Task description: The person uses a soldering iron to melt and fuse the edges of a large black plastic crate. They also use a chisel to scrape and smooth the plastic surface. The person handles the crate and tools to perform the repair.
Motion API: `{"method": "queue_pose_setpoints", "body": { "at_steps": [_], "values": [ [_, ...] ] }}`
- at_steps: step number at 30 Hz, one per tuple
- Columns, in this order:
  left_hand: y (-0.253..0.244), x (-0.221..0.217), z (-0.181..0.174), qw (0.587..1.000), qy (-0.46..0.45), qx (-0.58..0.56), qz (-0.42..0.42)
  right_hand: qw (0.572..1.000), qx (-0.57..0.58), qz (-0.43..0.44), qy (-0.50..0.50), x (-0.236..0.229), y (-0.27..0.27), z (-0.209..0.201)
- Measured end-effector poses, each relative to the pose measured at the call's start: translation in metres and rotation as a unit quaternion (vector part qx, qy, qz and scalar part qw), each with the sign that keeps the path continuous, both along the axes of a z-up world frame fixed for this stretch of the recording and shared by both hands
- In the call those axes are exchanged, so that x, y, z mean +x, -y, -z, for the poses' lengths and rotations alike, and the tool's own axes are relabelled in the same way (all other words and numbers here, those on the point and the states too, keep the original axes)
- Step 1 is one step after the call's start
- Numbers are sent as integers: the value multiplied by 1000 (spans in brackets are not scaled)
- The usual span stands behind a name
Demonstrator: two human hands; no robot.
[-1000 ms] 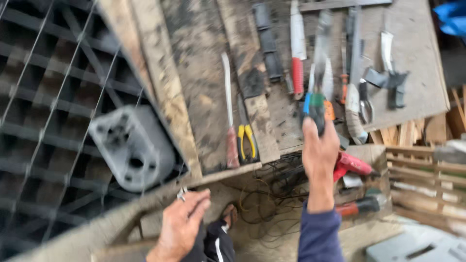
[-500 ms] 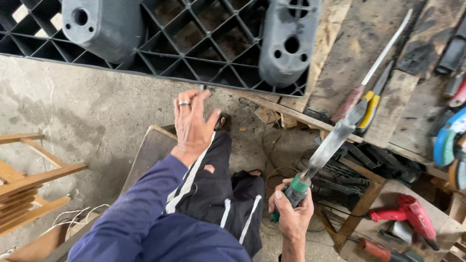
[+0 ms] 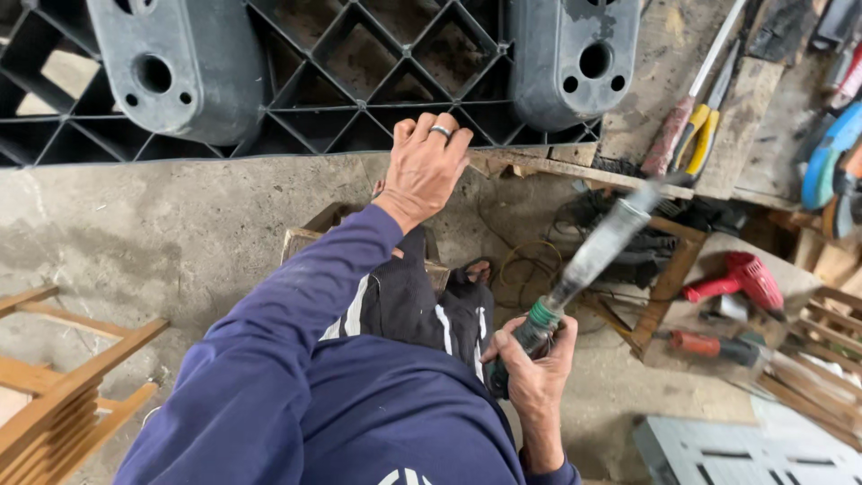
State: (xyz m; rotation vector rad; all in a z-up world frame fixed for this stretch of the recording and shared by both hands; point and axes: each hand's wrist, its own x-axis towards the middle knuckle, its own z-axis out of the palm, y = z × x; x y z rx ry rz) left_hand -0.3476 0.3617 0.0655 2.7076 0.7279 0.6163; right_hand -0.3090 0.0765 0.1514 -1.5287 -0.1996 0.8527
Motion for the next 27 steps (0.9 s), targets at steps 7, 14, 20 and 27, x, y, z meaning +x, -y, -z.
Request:
{"method": "queue_pose_setpoints", "body": {
  "at_steps": [7,14,20,27],
  "values": [
    [-10,23,2,999,37,-17,27,978,-178,34,99,-19,5,-11],
    [-35,26,-12,987,85,-133,18,989,-119,26,-80,-28,-7,-37],
    [-87,40,-13,989,121,-77,-20,973,-169,-111,-114,7,-19,-25],
    [-102,53,7,987,-88,-97,-88,935,-231,-160,-218,39,-38,-35]
  ]
}}
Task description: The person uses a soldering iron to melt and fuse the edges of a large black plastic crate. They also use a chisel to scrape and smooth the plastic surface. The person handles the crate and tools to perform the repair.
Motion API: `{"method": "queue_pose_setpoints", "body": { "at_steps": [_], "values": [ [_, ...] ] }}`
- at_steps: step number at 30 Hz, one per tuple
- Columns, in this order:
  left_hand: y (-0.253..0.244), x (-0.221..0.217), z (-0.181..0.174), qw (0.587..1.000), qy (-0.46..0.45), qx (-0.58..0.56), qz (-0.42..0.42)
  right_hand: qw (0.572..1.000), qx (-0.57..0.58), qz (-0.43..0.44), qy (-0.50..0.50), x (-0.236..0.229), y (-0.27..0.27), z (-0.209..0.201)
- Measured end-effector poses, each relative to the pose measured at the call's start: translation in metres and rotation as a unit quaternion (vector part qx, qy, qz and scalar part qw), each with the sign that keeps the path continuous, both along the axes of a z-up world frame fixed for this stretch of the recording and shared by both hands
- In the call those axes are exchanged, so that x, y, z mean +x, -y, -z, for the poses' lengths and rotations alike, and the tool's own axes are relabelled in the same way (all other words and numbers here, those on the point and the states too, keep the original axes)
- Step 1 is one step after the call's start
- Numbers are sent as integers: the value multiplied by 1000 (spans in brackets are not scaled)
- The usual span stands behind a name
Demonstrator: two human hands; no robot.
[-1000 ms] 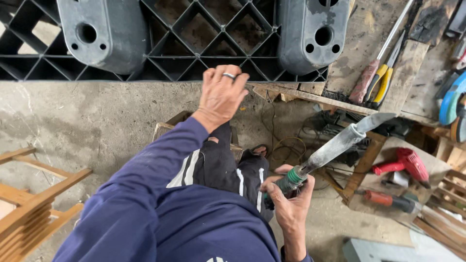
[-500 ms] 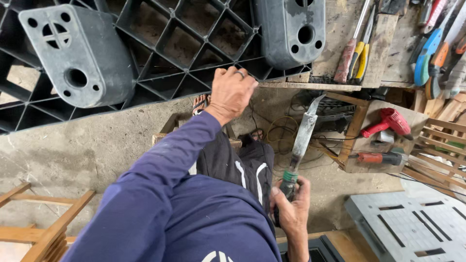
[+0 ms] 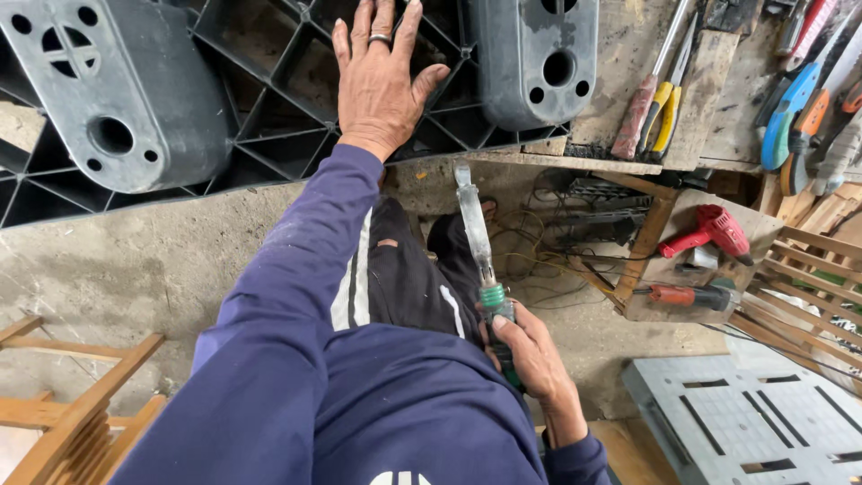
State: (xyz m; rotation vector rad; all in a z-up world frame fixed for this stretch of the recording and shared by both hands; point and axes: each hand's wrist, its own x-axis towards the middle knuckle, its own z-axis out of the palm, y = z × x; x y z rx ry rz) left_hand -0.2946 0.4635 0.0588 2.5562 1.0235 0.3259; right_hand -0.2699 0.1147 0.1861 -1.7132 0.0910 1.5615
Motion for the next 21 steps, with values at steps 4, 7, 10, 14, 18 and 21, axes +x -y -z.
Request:
{"method": "queue_pose_setpoints", "body": {
  "at_steps": [4,7,10,14,18,21],
  "values": [
    [-1,1,3,1000,-11,-24,-3,998,-29,19,-52,14,-13,-5],
    [0,2,3,999,-6,-32,-4,994,10,59,-93,16,-18,-6],
    [-3,0,4,999,-7,-31,-6,993,9,73,-95,14,-18,-7],
    [-2,0,8,1000,17,-13,-4,996,6,51,-67,11,-15,-3],
    [-5,1,11,999,36,-7,-9,989,-41,-66,123,2,-9,-12],
    [3,-5,16,999,33,-11,-3,958,-87,-142,233,-3,-6,-17]
  ]
}}
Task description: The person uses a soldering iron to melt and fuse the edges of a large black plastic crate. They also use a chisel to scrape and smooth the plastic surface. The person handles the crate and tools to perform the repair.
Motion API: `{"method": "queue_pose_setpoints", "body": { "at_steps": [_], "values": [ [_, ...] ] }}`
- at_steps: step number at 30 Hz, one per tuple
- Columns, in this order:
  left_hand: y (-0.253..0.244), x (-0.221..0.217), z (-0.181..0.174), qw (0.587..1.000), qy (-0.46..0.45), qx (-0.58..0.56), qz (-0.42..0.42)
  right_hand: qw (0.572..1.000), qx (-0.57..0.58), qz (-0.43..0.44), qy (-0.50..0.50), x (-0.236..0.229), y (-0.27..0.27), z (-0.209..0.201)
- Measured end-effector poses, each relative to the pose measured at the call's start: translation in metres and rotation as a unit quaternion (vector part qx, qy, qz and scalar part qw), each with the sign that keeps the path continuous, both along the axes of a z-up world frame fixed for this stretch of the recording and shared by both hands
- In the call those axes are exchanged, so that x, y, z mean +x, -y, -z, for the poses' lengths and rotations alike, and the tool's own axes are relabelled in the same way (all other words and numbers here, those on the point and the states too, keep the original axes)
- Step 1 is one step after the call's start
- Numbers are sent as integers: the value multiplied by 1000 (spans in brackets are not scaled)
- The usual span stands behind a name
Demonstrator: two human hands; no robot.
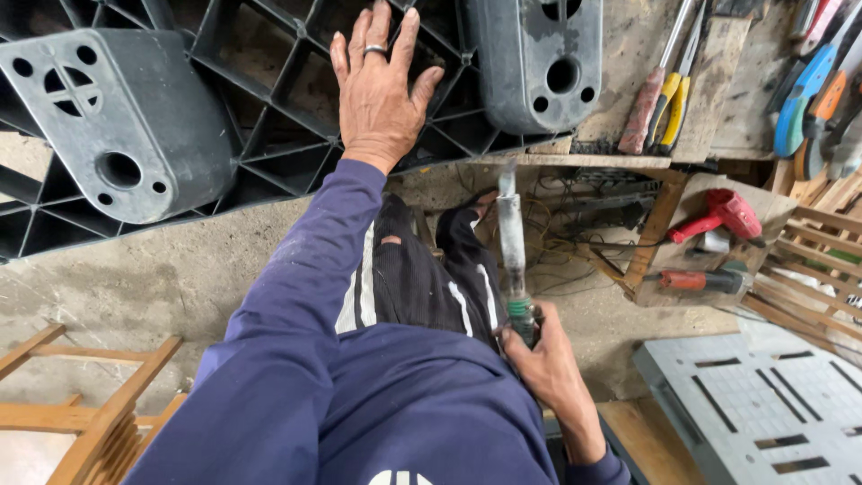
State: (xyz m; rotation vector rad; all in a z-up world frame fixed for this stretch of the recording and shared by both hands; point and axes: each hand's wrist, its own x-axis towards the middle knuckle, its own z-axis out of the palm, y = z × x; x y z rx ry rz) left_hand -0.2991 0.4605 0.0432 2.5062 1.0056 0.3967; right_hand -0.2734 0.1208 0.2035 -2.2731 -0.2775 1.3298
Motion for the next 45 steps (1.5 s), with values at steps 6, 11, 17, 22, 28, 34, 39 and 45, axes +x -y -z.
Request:
{"method": "queue_pose_setpoints", "body": {
  "at_steps": [6,11,17,22,28,34,39,45],
  "values": [
    [-17,-16,-14,991,78,-89,61,979,-4,-83,184,-11,-18,8],
    [-19,-63,-41,984,101,-105,107,960,42,-109,255,-23,-24,13],
    [1,-128,-52,981,-73,-70,163,968,53,-70,233,-33,-32,11],
    [-1,-139,-34,973,-165,-3,162,966,62,-72,240,-43,-46,1],
    [0,-144,-18,973,-163,26,161,963,56,-112,237,-54,-50,-2],
    [0,-142,-20,974,-165,28,154,960,70,-74,261,-57,-46,8],
    [2,-140,-23,974,-170,25,149,953,91,-96,272,-60,-42,13],
    [2,-138,-28,974,-170,28,145,962,85,-82,246,-66,-42,14]
  ]
}}
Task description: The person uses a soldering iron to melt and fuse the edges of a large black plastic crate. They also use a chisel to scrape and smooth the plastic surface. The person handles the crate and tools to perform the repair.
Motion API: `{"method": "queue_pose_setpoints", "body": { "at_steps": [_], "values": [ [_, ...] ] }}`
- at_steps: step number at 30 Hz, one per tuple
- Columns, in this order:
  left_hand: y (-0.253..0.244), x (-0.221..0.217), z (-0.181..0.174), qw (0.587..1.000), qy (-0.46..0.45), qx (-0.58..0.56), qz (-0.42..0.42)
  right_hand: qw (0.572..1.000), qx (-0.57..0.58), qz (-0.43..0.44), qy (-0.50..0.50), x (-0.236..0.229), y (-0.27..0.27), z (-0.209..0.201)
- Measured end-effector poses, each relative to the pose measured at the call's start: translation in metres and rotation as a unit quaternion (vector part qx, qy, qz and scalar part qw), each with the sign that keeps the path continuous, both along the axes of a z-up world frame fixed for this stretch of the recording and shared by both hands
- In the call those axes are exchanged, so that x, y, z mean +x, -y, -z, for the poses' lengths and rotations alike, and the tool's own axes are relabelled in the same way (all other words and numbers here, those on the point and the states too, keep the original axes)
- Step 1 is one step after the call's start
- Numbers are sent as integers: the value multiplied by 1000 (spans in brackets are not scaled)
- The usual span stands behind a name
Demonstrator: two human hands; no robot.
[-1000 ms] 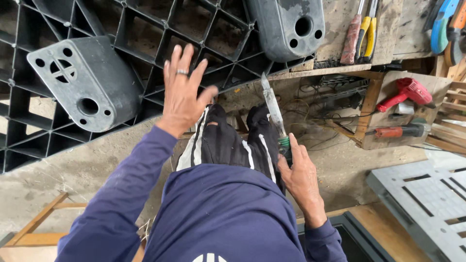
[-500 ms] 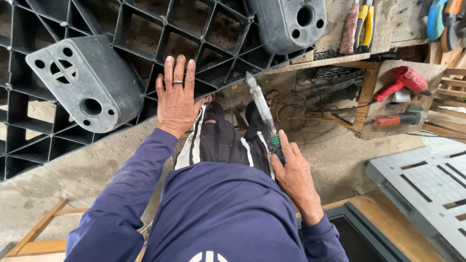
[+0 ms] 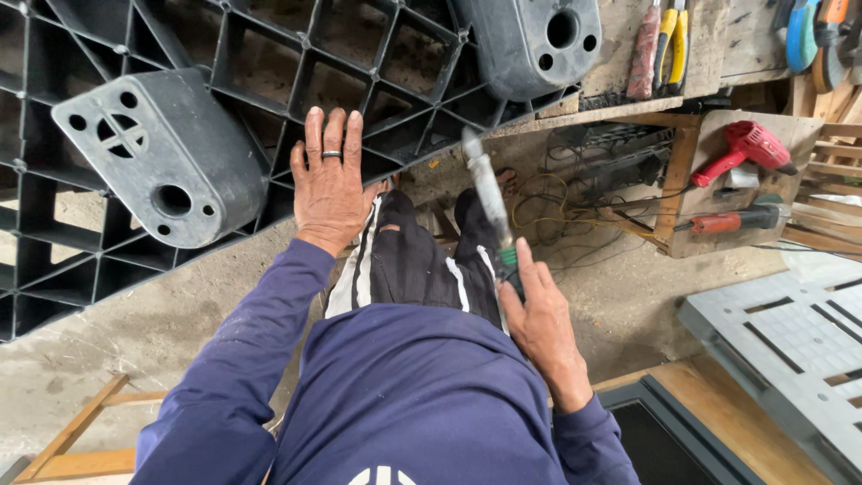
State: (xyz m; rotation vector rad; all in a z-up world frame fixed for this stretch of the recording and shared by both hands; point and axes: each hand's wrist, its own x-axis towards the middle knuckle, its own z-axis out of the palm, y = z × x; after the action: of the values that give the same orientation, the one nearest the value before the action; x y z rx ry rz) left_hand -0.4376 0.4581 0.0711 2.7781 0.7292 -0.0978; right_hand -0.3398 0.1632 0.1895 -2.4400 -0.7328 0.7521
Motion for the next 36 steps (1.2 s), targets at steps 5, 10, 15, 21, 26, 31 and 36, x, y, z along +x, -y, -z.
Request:
{"method": "queue_pose_setpoints", "body": {
  "at_steps": [5,10,15,21,26,31,36],
  "values": [
    [2,-3,1,1000,16,-6,0,1000,21,-4,7,-4,-3,1],
    [-1,-1,3,1000,-1,-3,0,998,-34,-38,-42,-14,-10,0],
    [0,-5,7,1000,2,-29,-7,996,-7,-80,-30,-22,-11,-3],
    [-1,-5,7,1000,10,-27,3,998,-13,-57,-9,-33,-16,-3],
    [-3,-6,5,999,12,-33,8,998,-18,-62,4,-37,-19,-5],
    [-2,-6,6,999,29,-13,7,999,-2,-50,22,-38,-19,-5],
    [-3,-6,7,999,21,-22,9,998,-1,-69,8,-37,-23,-6]
  ]
}}
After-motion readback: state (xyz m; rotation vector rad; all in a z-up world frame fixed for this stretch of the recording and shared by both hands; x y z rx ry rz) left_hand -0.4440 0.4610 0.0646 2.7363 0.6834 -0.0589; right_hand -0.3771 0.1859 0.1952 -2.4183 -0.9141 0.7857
